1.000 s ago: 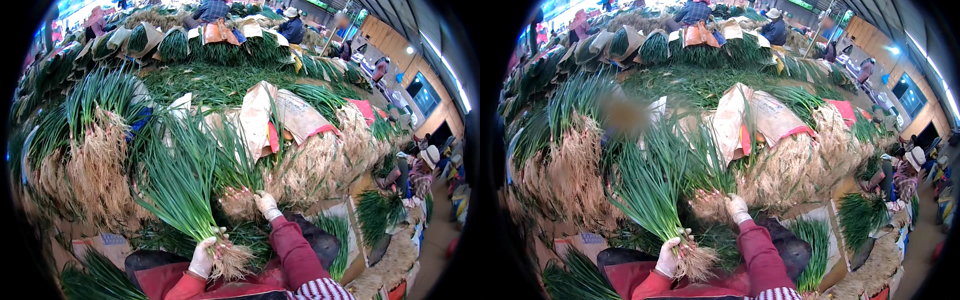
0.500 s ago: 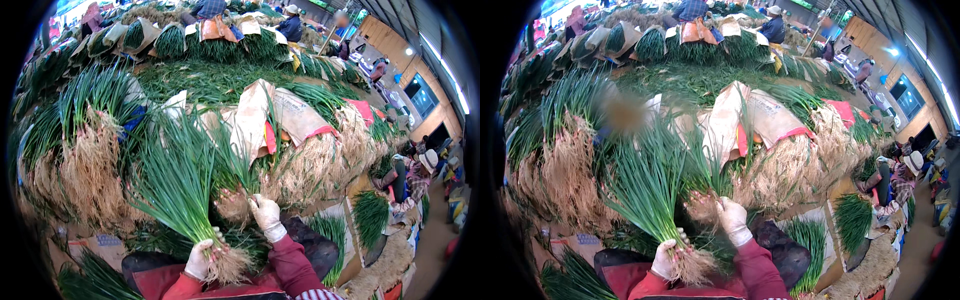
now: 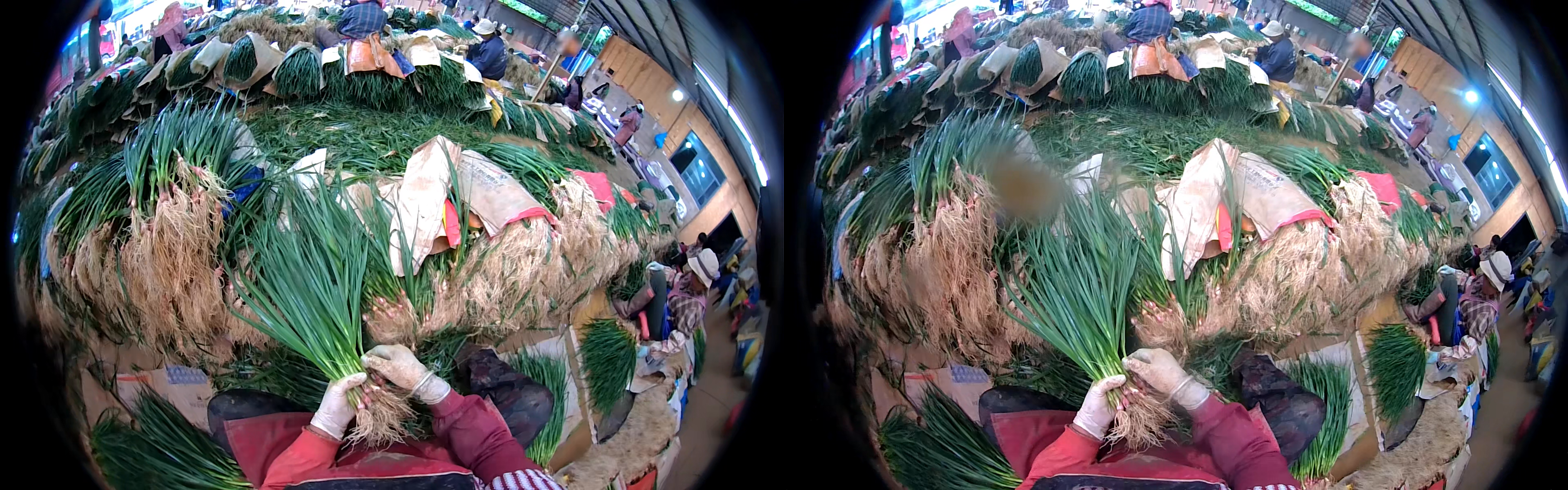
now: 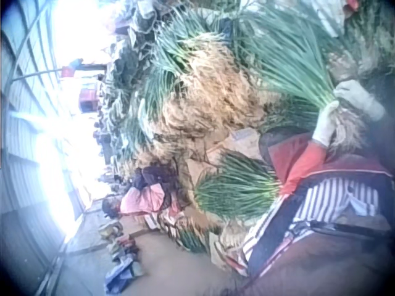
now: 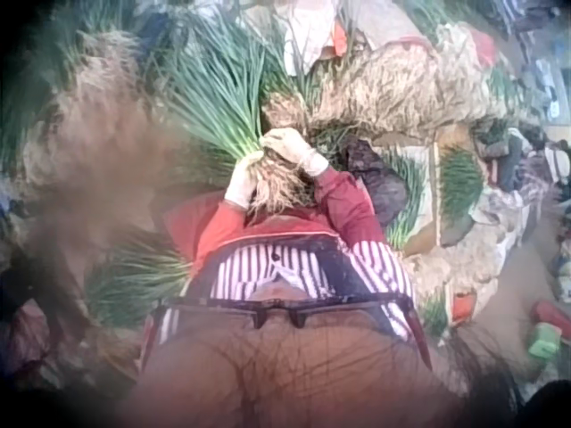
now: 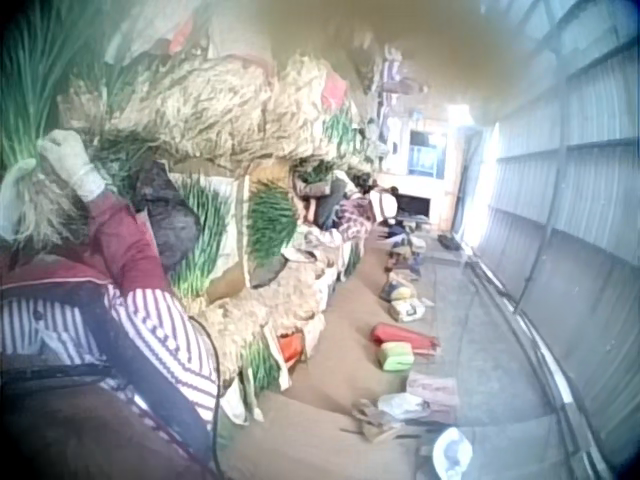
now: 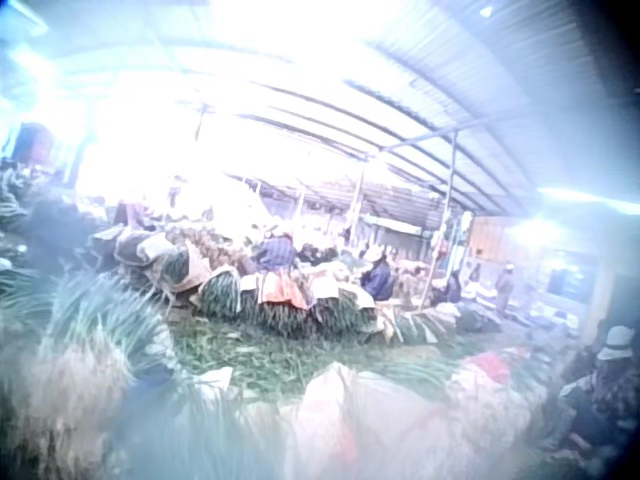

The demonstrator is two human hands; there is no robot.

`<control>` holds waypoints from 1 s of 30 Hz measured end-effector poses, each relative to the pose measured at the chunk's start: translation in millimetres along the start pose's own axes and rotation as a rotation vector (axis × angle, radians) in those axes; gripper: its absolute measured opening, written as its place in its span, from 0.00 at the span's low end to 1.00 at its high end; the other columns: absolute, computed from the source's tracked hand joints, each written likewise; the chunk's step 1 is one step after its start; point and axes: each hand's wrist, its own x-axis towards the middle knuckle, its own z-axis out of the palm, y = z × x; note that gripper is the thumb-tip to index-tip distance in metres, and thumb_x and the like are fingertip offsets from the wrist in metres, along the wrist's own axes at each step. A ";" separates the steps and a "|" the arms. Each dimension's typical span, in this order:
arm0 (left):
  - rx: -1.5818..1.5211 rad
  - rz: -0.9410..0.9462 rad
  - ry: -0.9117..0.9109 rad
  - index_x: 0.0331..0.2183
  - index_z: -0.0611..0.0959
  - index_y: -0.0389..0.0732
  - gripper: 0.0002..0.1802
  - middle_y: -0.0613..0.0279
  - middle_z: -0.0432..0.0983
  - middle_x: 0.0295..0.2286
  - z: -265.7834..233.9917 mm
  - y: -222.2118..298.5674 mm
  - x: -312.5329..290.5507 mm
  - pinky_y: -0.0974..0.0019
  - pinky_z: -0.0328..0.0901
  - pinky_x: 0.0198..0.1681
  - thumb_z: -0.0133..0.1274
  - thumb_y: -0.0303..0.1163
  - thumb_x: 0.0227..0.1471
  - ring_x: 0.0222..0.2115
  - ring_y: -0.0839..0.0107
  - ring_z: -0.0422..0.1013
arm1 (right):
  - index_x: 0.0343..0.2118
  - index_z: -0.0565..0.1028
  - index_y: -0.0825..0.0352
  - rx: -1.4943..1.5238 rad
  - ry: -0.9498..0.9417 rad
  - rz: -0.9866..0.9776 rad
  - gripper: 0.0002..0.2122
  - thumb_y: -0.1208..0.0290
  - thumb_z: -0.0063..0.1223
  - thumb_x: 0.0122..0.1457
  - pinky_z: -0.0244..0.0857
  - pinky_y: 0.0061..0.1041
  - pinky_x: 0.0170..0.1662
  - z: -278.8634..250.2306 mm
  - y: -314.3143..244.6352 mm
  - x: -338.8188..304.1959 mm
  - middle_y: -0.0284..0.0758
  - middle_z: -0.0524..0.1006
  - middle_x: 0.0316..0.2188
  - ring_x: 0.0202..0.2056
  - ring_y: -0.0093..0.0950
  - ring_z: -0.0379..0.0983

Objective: The person processes scallions by hand, stripping away the outer layers and cleaning the roots before grouping them into a bundle.

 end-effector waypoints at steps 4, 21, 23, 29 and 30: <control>0.006 -0.013 0.047 0.38 0.77 0.35 0.12 0.55 0.78 0.27 1.8 2.7 -4.4 0.74 0.67 0.20 0.51 0.29 0.50 0.20 0.71 0.73 | 0.33 0.78 0.67 -0.275 0.168 -0.116 0.13 0.61 0.49 0.59 0.68 0.31 0.30 11.3 1.2 0.4 0.43 0.77 0.22 0.24 0.33 0.76; -0.067 0.000 -0.056 0.42 0.73 0.34 0.17 0.46 0.75 0.31 7.6 5.6 -12.9 0.60 0.71 0.38 0.49 0.30 0.49 0.31 0.58 0.74 | 0.33 0.79 0.69 0.693 0.004 0.192 0.14 0.62 0.51 0.61 0.65 0.21 0.31 22.9 15.9 15.8 0.31 0.77 0.23 0.26 0.19 0.71; -0.028 0.034 0.052 0.38 0.75 0.33 0.13 0.49 0.77 0.26 10.0 5.5 -16.4 0.70 0.70 0.26 0.49 0.29 0.50 0.23 0.65 0.74 | 0.36 0.79 0.68 0.323 0.030 0.158 0.12 0.63 0.52 0.60 0.65 0.19 0.32 20.9 19.9 15.7 0.29 0.78 0.26 0.28 0.16 0.71; -0.077 0.060 0.130 0.31 0.77 0.34 0.07 0.56 0.76 0.20 -4.0 -2.5 -5.4 0.78 0.65 0.16 0.49 0.27 0.50 0.18 0.73 0.73 | 0.40 0.78 0.69 1.060 0.087 0.289 0.12 0.66 0.50 0.62 0.64 0.17 0.31 35.5 10.2 -0.5 0.27 0.76 0.29 0.26 0.16 0.68; -0.043 0.072 0.135 0.32 0.79 0.35 0.08 0.64 0.74 0.19 -9.1 -9.0 -0.9 0.77 0.62 0.18 0.52 0.29 0.50 0.16 0.75 0.69 | 0.39 0.77 0.69 1.248 0.043 0.311 0.11 0.67 0.48 0.63 0.64 0.16 0.32 43.4 22.7 1.6 0.28 0.76 0.29 0.27 0.16 0.68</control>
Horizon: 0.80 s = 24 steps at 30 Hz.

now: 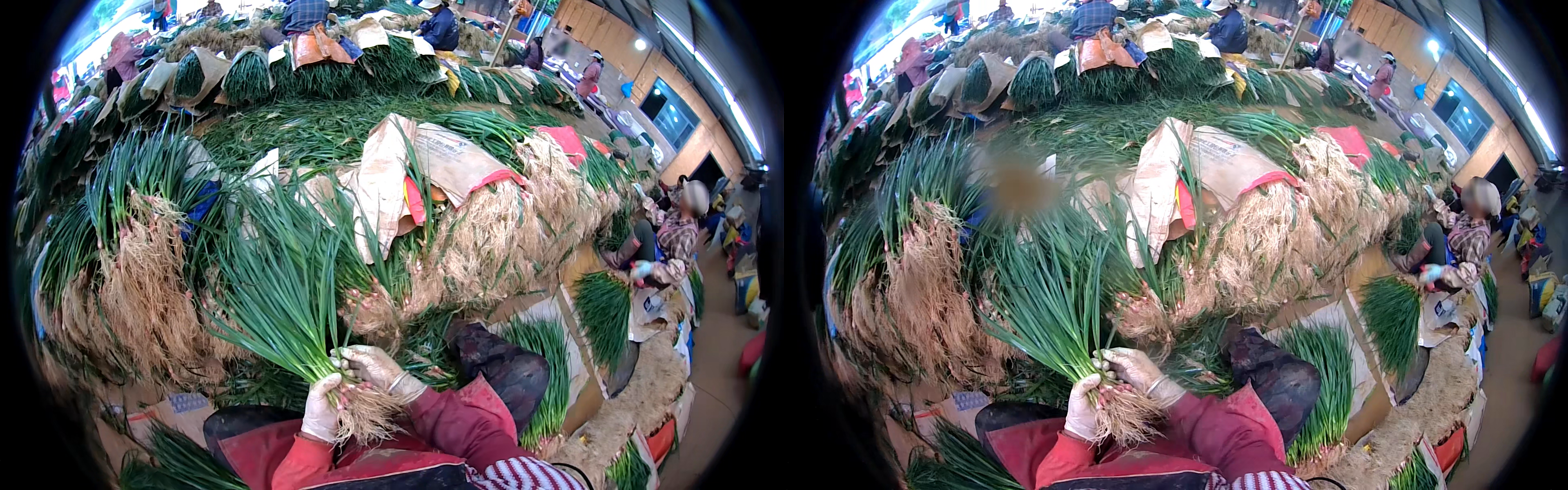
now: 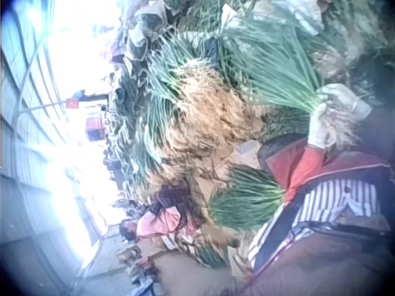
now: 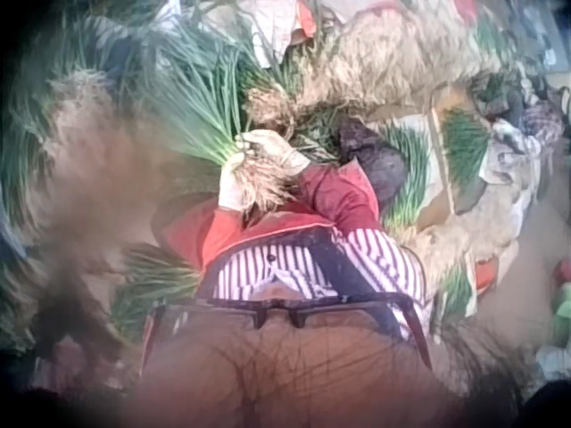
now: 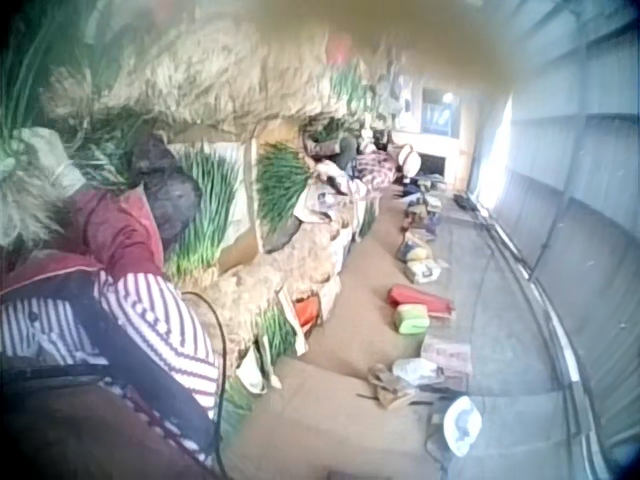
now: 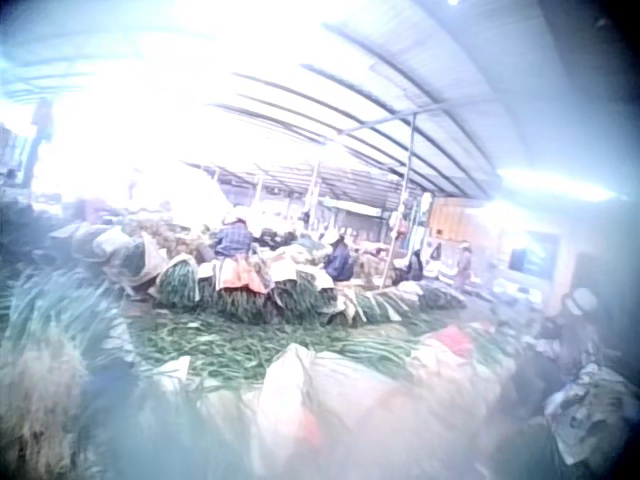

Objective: The person processes scallions by hand, stripping away the outer layers and cleaning the roots before grouping them into a bundle.

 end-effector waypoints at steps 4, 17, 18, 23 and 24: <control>0.022 -0.046 -0.074 0.34 0.77 0.34 0.09 0.60 0.75 0.22 1.0 0.3 0.8 0.71 0.68 0.25 0.51 0.29 0.50 0.20 0.70 0.72 | 0.32 0.77 0.70 -0.670 0.117 -0.306 0.11 0.67 0.48 0.62 0.67 0.23 0.31 -22.1 5.5 3.7 0.34 0.78 0.25 0.27 0.25 0.73; -0.215 -0.082 -0.320 0.57 0.63 0.39 0.38 0.61 0.71 0.40 33.9 7.7 0.0 0.45 0.69 0.41 0.55 0.36 0.44 0.36 0.57 0.72 | 0.49 0.74 0.63 -1.163 0.781 -0.105 0.22 0.58 0.52 0.52 0.65 0.34 0.51 -203.1 4.2 72.9 0.47 0.76 0.44 0.45 0.45 0.73; -0.206 -0.101 -0.323 0.57 0.63 0.40 0.38 0.61 0.71 0.40 31.7 4.7 3.9 0.45 0.69 0.41 0.55 0.36 0.44 0.37 0.56 0.72 | 0.46 0.75 0.64 -1.171 0.764 -0.068 0.21 0.57 0.52 0.52 0.65 0.35 0.49 -219.6 9.7 76.4 0.47 0.76 0.42 0.44 0.46 0.73; -0.240 -0.077 -0.334 0.49 0.69 0.40 0.29 0.59 0.72 0.37 11.5 18.1 -9.8 0.44 0.69 0.40 0.55 0.36 0.43 0.37 0.57 0.72 | 0.25 0.76 0.69 -1.003 0.649 -0.208 0.16 0.59 0.50 0.60 0.66 0.31 0.27 -129.2 -26.3 58.5 0.40 0.74 0.20 0.19 0.31 0.72; -0.240 -0.083 -0.348 0.46 0.70 0.40 0.26 0.59 0.71 0.36 17.3 15.4 -6.4 0.43 0.69 0.40 0.55 0.35 0.44 0.36 0.57 0.72 | 0.24 0.74 0.68 -0.883 0.556 -0.418 0.14 0.62 0.49 0.62 0.61 0.26 0.20 -128.7 -37.7 45.3 0.34 0.69 0.15 0.14 0.22 0.65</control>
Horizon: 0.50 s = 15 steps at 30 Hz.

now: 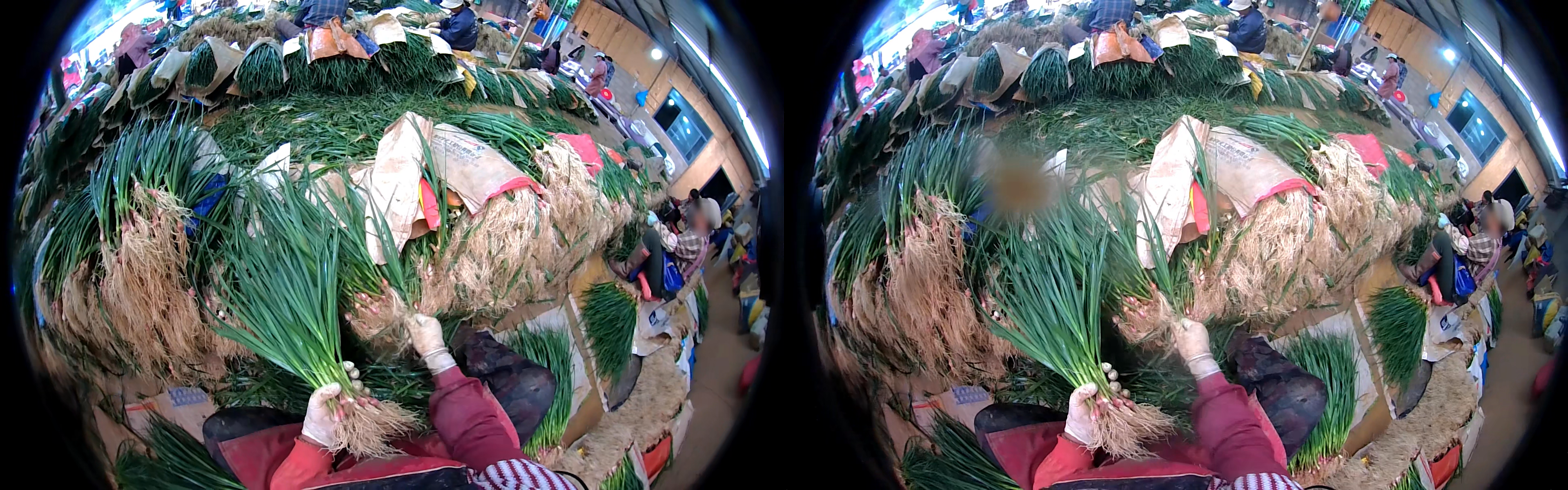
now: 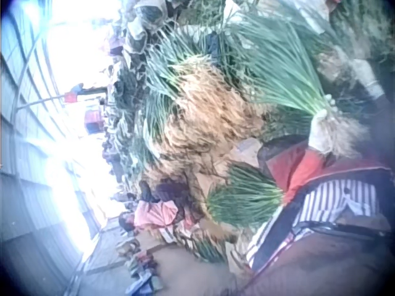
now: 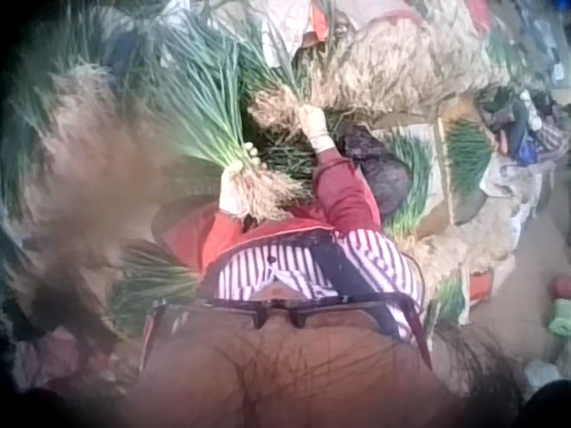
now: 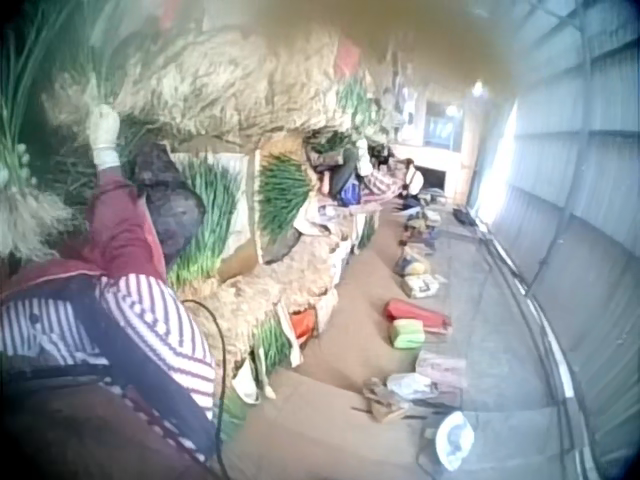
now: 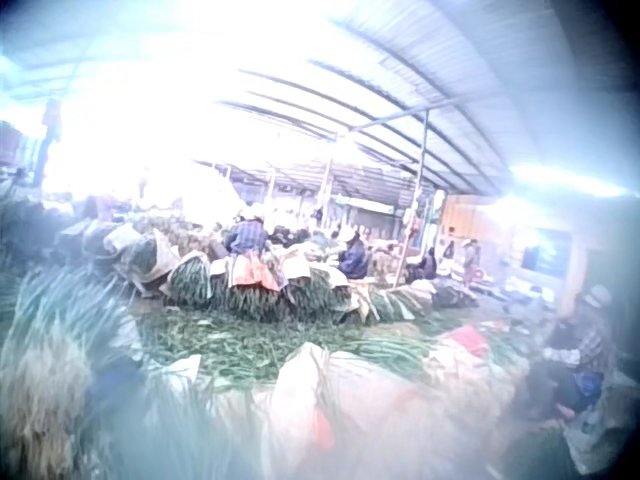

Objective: The person processes scallions by hand, stripping away the outer layers and cleaning the roots before grouping them into a bundle.

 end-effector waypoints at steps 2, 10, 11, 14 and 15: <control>0.006 -0.040 -0.020 0.47 0.70 0.40 0.26 0.60 0.71 0.35 13.0 -12.3 13.4 0.42 0.69 0.41 0.55 0.34 0.44 0.35 0.57 0.72 | 0.29 0.76 0.68 -0.083 -0.017 -0.206 0.10 0.66 0.50 0.60 0.64 0.28 0.24 -40.0 26.5 14.9 0.35 0.72 0.16 0.17 0.28 0.69; 0.075 0.065 0.065 0.47 0.71 0.37 0.25 0.57 0.73 0.38 -4.3 -6.9 0.6 0.45 0.69 0.43 0.55 0.32 0.46 0.38 0.60 0.73 | 0.39 0.78 0.66 -0.012 -0.076 -0.127 0.15 0.58 0.52 0.61 0.66 0.21 0.24 -17.7 -89.9 -59.0 0.30 0.76 0.19 0.21 0.18 0.72; 0.088 0.080 0.045 0.47 0.71 0.36 0.25 0.57 0.73 0.39 -3.2 -5.0 1.2 0.46 0.69 0.43 0.55 0.32 0.46 0.39 0.60 0.73 | 0.40 0.77 0.67 -0.031 -0.097 -0.168 0.16 0.57 0.51 0.61 0.66 0.21 0.25 -10.4 -99.2 -72.4 0.30 0.76 0.19 0.21 0.18 0.72; 0.203 0.103 0.152 0.47 0.73 0.34 0.20 0.51 0.73 0.45 11.2 -4.4 -2.1 0.62 0.71 0.41 0.51 0.27 0.50 0.39 0.65 0.74 | 0.40 0.77 0.62 -0.204 -0.178 -0.298 0.14 0.58 0.49 0.61 0.65 0.25 0.23 5.3 -114.2 -105.7 0.33 0.77 0.21 0.20 0.26 0.73; 0.221 0.080 0.159 0.46 0.74 0.34 0.19 0.50 0.73 0.45 8.6 -4.2 -1.7 0.68 0.71 0.37 0.51 0.27 0.51 0.36 0.68 0.74 | 0.39 0.77 0.62 -0.438 -0.138 -0.483 0.14 0.56 0.48 0.61 0.68 0.33 0.24 10.2 -112.6 -112.0 0.39 0.78 0.23 0.21 0.34 0.76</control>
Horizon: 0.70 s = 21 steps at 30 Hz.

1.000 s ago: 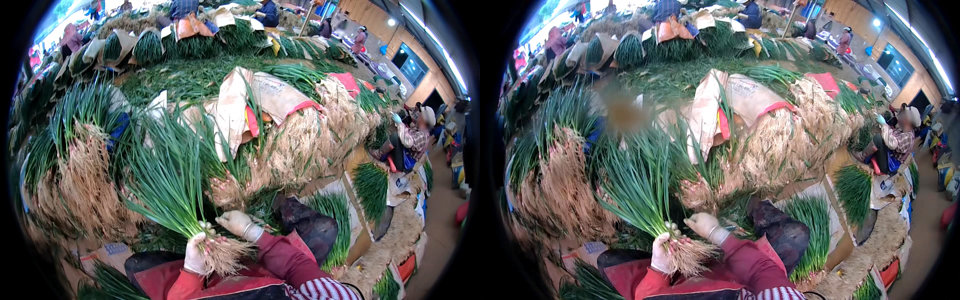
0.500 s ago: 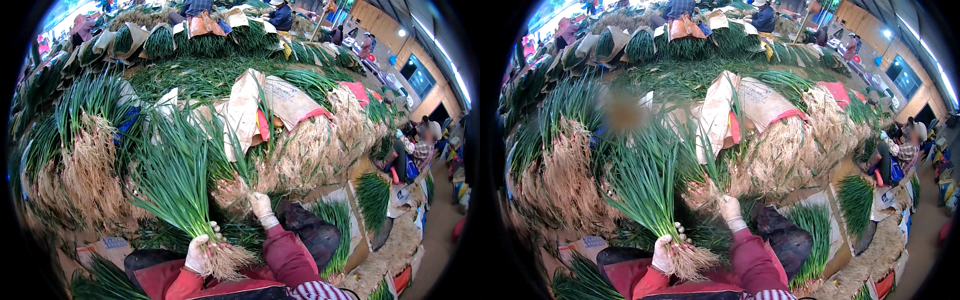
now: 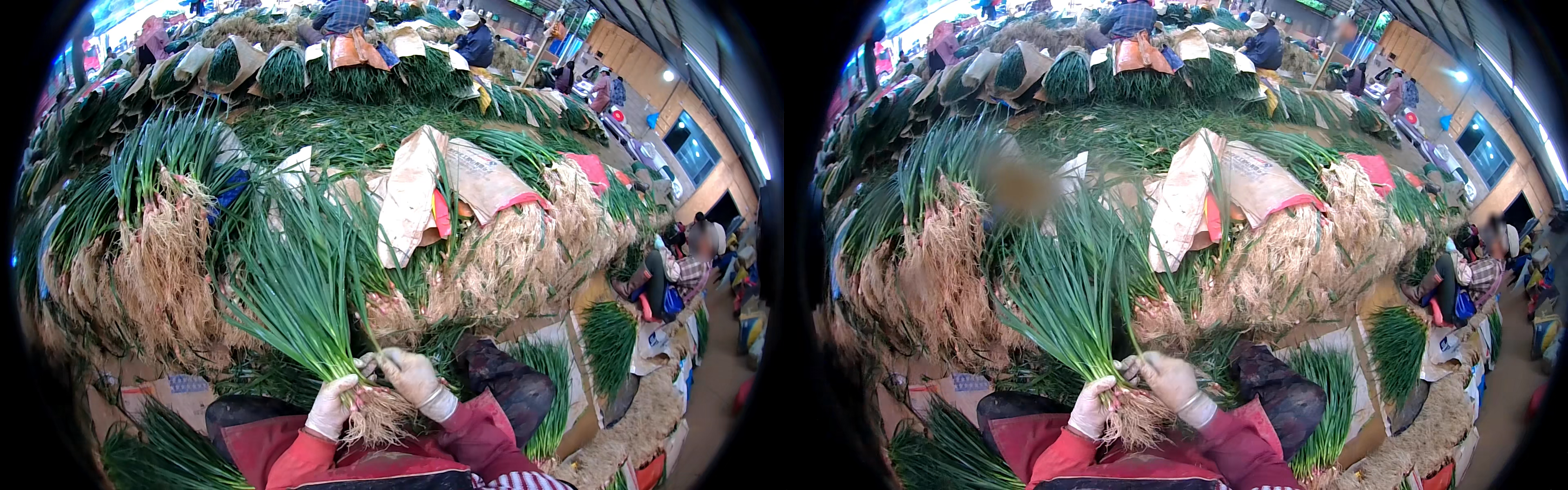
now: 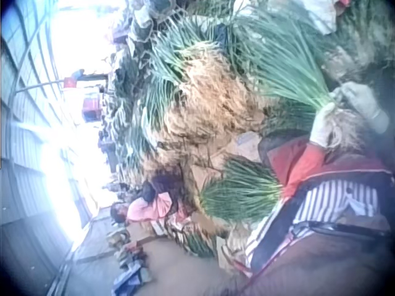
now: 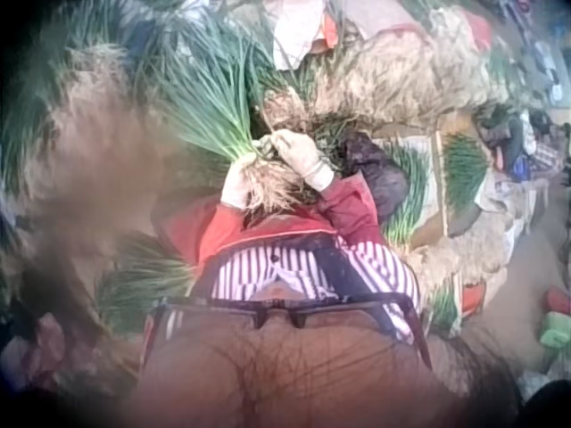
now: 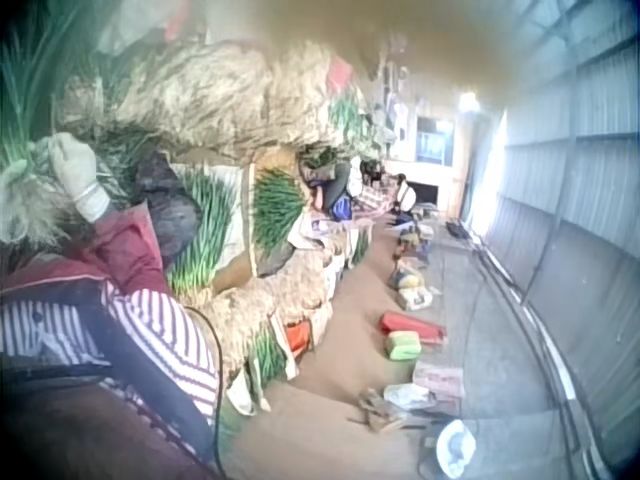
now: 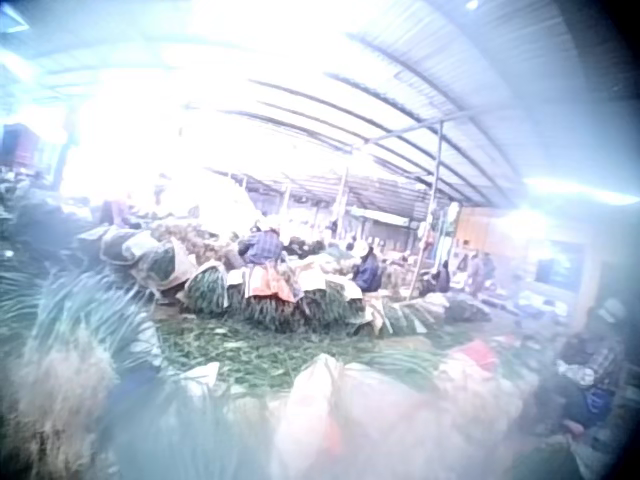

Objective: The person processes scallions by hand, stripping away the outer layers and cleaning the roots before grouping them into a bundle.

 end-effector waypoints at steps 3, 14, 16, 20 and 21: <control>0.044 -0.072 0.011 0.45 0.75 0.35 0.18 0.57 0.77 0.32 -16.4 0.8 -2.0 0.71 0.70 0.30 0.51 0.28 0.51 0.28 0.71 0.74 | 0.29 0.77 0.59 -0.291 -0.046 -0.210 0.17 0.54 0.39 0.64 0.67 0.36 0.25 9.3 -6.3 -8.3 0.39 0.76 0.22 0.23 0.40 0.74; 0.056 -0.018 0.143 0.39 0.77 0.37 0.13 0.61 0.74 0.21 -20.9 -11.0 3.7 0.77 0.62 0.16 0.51 0.30 0.51 0.16 0.74 0.70 | 0.47 0.70 0.61 1.675 -0.427 0.751 0.15 0.59 0.46 0.63 0.58 0.14 0.19 65.9 22.2 27.3 0.23 0.71 0.24 0.22 0.14 0.65; -0.056 -0.068 0.076 0.44 0.74 0.33 0.17 0.53 0.77 0.39 -46.5 -11.2 2.6 0.65 0.74 0.36 0.49 0.24 0.50 0.33 0.63 0.76 | 0.45 0.72 0.61 1.664 -0.455 0.760 0.13 0.60 0.46 0.63 0.60 0.15 0.22 65.5 15.4 23.7 0.24 0.72 0.25 0.23 0.15 0.67; 0.016 -0.036 0.067 0.45 0.74 0.35 0.17 0.56 0.77 0.33 -23.4 -12.3 3.9 0.70 0.70 0.28 0.49 0.27 0.51 0.28 0.67 0.75 | 0.40 0.76 0.63 0.925 -0.390 0.400 0.14 0.58 0.46 0.63 0.62 0.18 0.25 94.4 72.3 5.7 0.26 0.75 0.26 0.24 0.17 0.69; 0.048 -0.016 0.082 0.45 0.74 0.35 0.18 0.58 0.77 0.30 -15.6 -8.1 -0.4 0.74 0.68 0.23 0.49 0.28 0.51 0.26 0.70 0.74 | 0.39 0.78 0.65 0.647 -0.422 0.495 0.17 0.55 0.45 0.62 0.67 0.25 0.30 90.3 59.2 5.3 0.33 0.79 0.29 0.28 0.28 0.75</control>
